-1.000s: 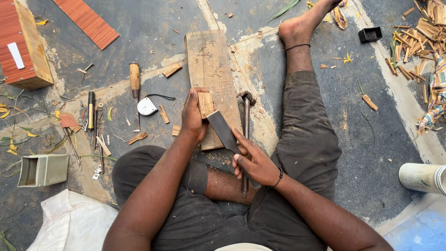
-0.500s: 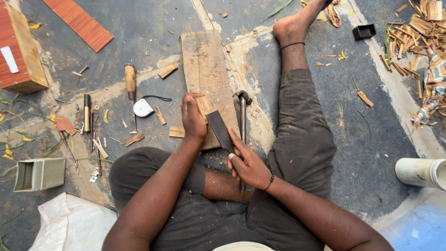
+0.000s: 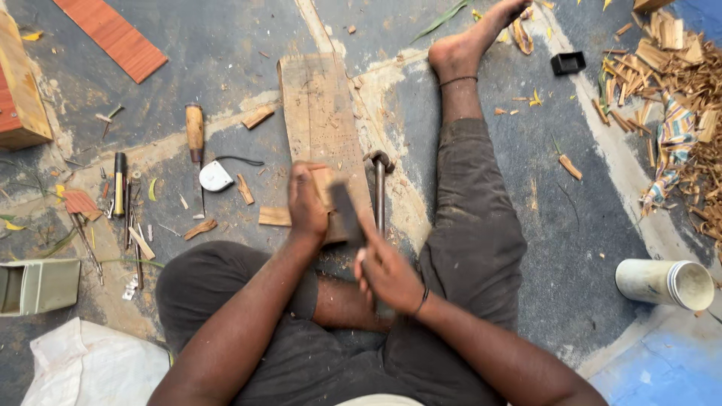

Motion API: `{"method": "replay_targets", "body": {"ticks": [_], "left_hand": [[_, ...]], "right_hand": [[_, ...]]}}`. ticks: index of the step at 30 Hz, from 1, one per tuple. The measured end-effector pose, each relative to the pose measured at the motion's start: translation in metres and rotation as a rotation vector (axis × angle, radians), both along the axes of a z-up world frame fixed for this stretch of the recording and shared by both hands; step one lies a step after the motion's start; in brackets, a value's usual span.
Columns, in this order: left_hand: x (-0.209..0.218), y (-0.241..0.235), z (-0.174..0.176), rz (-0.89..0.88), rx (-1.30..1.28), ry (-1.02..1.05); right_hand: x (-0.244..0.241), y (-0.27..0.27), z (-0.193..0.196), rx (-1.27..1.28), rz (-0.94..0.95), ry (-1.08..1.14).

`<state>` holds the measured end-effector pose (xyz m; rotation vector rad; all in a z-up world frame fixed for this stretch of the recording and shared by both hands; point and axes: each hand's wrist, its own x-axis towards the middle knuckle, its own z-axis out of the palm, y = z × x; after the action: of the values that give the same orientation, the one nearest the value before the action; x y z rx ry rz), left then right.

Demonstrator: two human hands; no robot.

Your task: The person sits on the floor and uses a hammer and chisel to carve a rectangular recess into a small wooden block. They repeatedly position the chisel and strike it with the hammer to remove wood chips, occasionally adjusting the block's position.

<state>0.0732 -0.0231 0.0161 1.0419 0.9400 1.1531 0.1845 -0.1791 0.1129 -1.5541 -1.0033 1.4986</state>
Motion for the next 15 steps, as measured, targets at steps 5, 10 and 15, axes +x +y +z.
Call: {"method": "replay_targets", "body": {"ticks": [5,10,15], "left_hand": [[-0.001,-0.003,-0.006,0.035,0.105,-0.013],[0.005,-0.012,0.001,-0.065,0.116,0.030],[-0.001,0.001,0.004,-0.073,0.084,0.073]], "right_hand": [[-0.008,-0.010,0.005,-0.101,0.048,-0.086],[0.004,0.001,0.005,0.005,-0.062,0.075],[-0.009,-0.019,0.008,-0.071,0.038,-0.010]]}}
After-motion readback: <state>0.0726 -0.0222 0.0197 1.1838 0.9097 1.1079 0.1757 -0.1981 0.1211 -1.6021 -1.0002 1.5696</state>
